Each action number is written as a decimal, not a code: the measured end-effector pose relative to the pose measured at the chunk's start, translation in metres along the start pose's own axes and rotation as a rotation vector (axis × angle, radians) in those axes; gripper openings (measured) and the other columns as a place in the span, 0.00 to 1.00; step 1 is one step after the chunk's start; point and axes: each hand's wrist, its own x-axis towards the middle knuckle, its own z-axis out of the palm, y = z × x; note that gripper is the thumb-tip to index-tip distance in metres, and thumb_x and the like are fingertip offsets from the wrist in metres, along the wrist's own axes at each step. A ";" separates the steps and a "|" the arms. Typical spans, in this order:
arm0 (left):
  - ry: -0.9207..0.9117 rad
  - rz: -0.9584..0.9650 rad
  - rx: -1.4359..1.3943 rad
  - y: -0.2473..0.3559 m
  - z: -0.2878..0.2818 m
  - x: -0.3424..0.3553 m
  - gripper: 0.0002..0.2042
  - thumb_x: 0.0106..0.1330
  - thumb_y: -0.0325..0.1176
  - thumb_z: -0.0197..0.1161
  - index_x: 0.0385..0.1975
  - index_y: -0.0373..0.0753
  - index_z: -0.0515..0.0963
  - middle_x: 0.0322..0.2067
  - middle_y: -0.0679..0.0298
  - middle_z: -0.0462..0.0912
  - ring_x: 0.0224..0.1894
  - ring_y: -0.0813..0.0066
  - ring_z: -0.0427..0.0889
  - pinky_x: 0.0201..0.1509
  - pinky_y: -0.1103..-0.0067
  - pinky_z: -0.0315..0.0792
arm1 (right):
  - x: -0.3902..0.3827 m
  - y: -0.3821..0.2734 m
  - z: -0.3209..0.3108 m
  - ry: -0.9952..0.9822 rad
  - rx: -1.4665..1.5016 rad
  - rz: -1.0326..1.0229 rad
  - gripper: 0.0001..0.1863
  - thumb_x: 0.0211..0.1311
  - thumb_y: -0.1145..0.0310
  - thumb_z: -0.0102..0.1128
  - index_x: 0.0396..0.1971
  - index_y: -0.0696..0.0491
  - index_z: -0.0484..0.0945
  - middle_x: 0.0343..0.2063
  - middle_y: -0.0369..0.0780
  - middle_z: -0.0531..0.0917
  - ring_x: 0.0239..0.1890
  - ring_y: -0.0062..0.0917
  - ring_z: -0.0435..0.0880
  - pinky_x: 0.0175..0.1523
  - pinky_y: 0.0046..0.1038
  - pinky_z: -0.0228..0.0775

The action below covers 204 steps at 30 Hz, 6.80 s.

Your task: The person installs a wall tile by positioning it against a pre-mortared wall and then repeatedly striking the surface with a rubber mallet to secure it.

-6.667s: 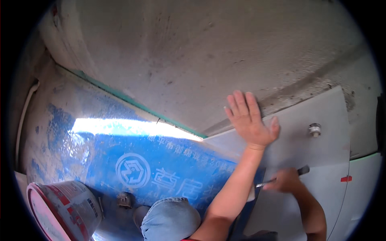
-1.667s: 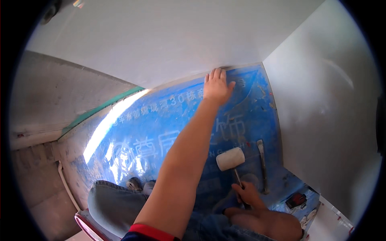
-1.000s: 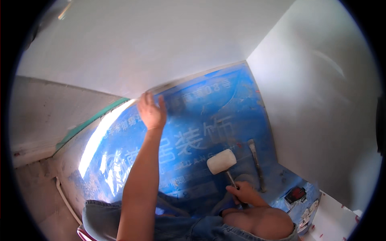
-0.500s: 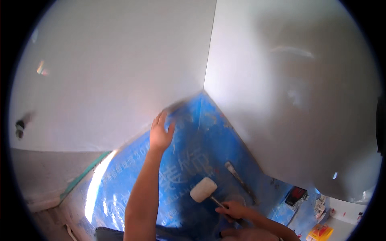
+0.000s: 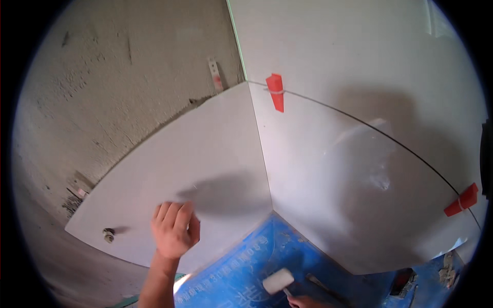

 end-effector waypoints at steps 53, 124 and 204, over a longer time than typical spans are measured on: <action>-0.158 0.386 0.217 -0.026 0.045 0.088 0.08 0.47 0.29 0.63 0.17 0.44 0.68 0.21 0.66 0.68 0.28 0.68 0.70 0.32 0.72 0.63 | 0.080 -0.227 0.108 0.210 0.056 -0.831 0.30 0.69 0.38 0.45 0.20 0.51 0.66 0.13 0.33 0.67 0.13 0.22 0.67 0.20 0.30 0.59; -0.208 0.358 0.047 -0.006 0.095 0.041 0.08 0.42 0.30 0.62 0.13 0.45 0.68 0.19 0.67 0.66 0.26 0.68 0.69 0.34 0.72 0.61 | 0.056 -0.325 0.102 0.511 -0.204 -1.305 0.28 0.72 0.50 0.45 0.21 0.59 0.71 0.14 0.48 0.72 0.18 0.38 0.72 0.27 0.38 0.63; 1.073 -2.089 -1.096 0.003 -0.014 -0.165 0.29 0.51 0.41 0.79 0.33 0.40 0.59 0.31 0.66 0.64 0.34 0.75 0.65 0.41 0.77 0.67 | -0.176 -0.424 0.384 0.610 -2.970 -0.251 0.27 0.61 0.39 0.53 0.23 0.51 0.80 0.22 0.41 0.83 0.27 0.39 0.84 0.32 0.39 0.74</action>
